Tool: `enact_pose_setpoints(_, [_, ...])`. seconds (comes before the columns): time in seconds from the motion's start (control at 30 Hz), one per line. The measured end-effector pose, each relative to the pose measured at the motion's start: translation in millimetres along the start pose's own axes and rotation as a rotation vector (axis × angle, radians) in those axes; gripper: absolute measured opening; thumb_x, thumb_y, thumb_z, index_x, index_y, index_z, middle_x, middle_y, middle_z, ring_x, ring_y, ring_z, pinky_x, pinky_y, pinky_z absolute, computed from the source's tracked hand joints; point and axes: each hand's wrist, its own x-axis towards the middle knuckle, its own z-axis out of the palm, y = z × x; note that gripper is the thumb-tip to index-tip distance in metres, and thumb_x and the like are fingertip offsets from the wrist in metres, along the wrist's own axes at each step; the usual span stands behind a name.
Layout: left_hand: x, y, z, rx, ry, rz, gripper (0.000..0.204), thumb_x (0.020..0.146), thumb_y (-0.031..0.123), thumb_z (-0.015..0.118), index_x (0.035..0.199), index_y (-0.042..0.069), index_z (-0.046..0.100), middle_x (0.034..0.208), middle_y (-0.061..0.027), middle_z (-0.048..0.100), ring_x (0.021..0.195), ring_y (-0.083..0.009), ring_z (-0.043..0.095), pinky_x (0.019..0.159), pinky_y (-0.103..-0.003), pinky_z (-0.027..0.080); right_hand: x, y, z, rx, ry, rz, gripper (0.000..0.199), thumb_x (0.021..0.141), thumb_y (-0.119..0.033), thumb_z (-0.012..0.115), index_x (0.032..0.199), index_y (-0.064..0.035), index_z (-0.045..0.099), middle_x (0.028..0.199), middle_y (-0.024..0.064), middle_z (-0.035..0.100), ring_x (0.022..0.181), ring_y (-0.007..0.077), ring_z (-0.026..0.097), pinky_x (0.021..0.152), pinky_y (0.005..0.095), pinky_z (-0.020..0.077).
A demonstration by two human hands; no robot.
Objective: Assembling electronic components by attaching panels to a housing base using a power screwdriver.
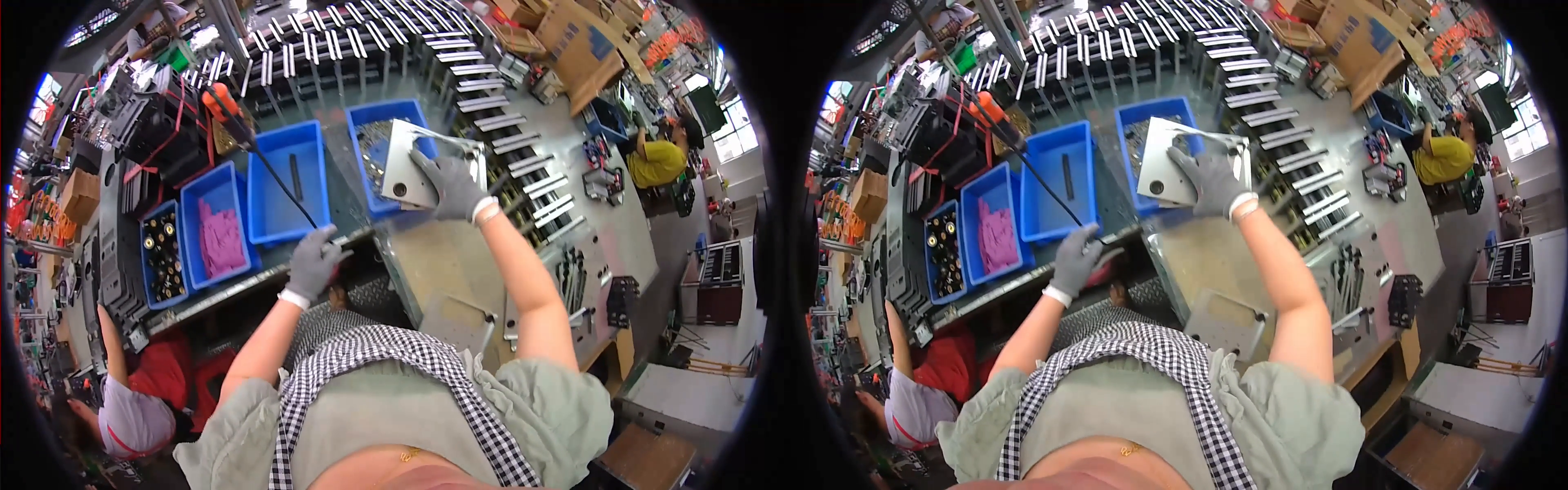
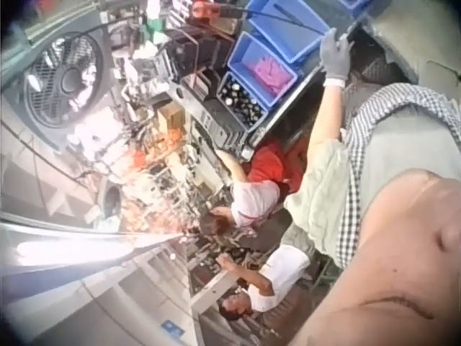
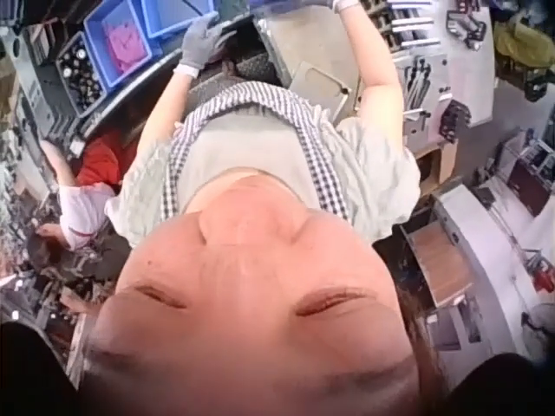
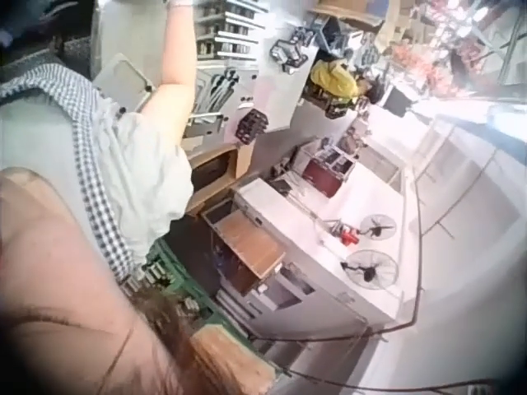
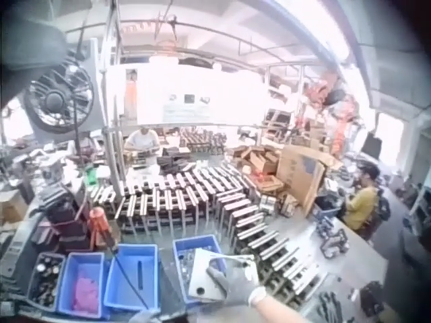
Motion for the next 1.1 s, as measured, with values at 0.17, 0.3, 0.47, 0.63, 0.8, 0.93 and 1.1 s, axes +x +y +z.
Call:
enact_pose_setpoints(0.17, [8,-15,-29,-0.012,-0.106,0.111,0.033,0.087,0.016,0.07,0.117,0.002,0.065,0.108,-0.02,0.069,0.1,-0.0376,0.066,0.09,-0.044,0.053,166,13,-7,-0.264,-0.226,-0.109,0.114,0.061,-0.026,0.084,0.159,-0.0271,0.024,0.126,0.0227,0.057,0.115,0.0391,0.055,0.102,0.0462,0.0409])
enact_pose_setpoints(0.3, [24,-23,-39,-0.051,-0.116,0.228,0.035,0.087,0.017,0.072,0.117,0.001,0.064,0.104,-0.0171,0.069,0.094,-0.0347,0.068,0.083,-0.042,0.054,218,19,14,-0.189,-0.408,-0.046,0.12,0.056,-0.017,0.082,0.16,-0.0248,0.023,0.125,0.0244,0.057,0.112,0.0417,0.057,0.1,0.046,0.0456])
enact_pose_setpoints(0.47, [49,-13,-40,-0.132,-0.162,0.2,0.034,0.087,0.014,0.071,0.12,0.005,0.065,0.106,-0.0169,0.07,0.093,-0.0335,0.068,0.083,-0.041,0.054,187,19,-4,-0.246,-0.088,-0.087,0.095,0.071,-0.037,0.079,0.155,-0.0201,0.036,0.117,0.023,0.059,0.106,0.0416,0.056,0.098,0.0465,0.0418])
enact_pose_setpoints(0.63, [80,19,-16,-0.249,-0.217,0.066,0.037,0.09,0.013,0.066,0.126,0.006,0.06,0.109,-0.0179,0.067,0.092,-0.035,0.065,0.08,-0.042,0.054,94,-5,1,-0.193,-0.009,-0.339,0.076,0.076,-0.03,0.072,0.147,-0.0181,0.047,0.106,0.0226,0.064,0.099,0.0372,0.063,0.098,0.0499,0.041])
enact_pose_setpoints(0.8, [129,48,22,-0.114,-0.117,0.187,0.037,0.087,0.01,0.067,0.123,0.007,0.063,0.109,-0.0177,0.066,0.097,-0.036,0.064,0.085,-0.044,0.052,57,-1,40,-0.07,-0.17,-0.304,0.076,0.077,-0.022,0.071,0.148,-0.0257,0.046,0.124,0.0234,0.058,0.123,0.0398,0.052,0.108,0.0483,0.0374])
enact_pose_setpoints(0.93, [131,49,-8,0.103,0.213,0.324,0.034,0.085,0.008,0.07,0.118,0.003,0.064,0.113,-0.0176,0.066,0.103,-0.035,0.062,0.091,-0.044,0.049,49,1,24,-0.075,-0.112,-0.204,0.087,0.072,-0.022,0.075,0.152,-0.0227,0.04,0.13,0.0218,0.054,0.128,0.0387,0.048,0.118,0.0498,0.0269])
enact_pose_setpoints(1.1, [82,5,-71,0.122,0.588,0.266,0.033,0.091,0.005,0.062,0.123,-0.001,0.056,0.105,-0.0124,0.06,0.093,-0.0278,0.057,0.087,-0.04,0.046,81,-55,3,0.047,-0.143,-0.152,0.092,0.067,-0.03,0.08,0.151,-0.0221,0.042,0.113,0.0183,0.059,0.105,0.0357,0.057,0.094,0.046,0.0424])
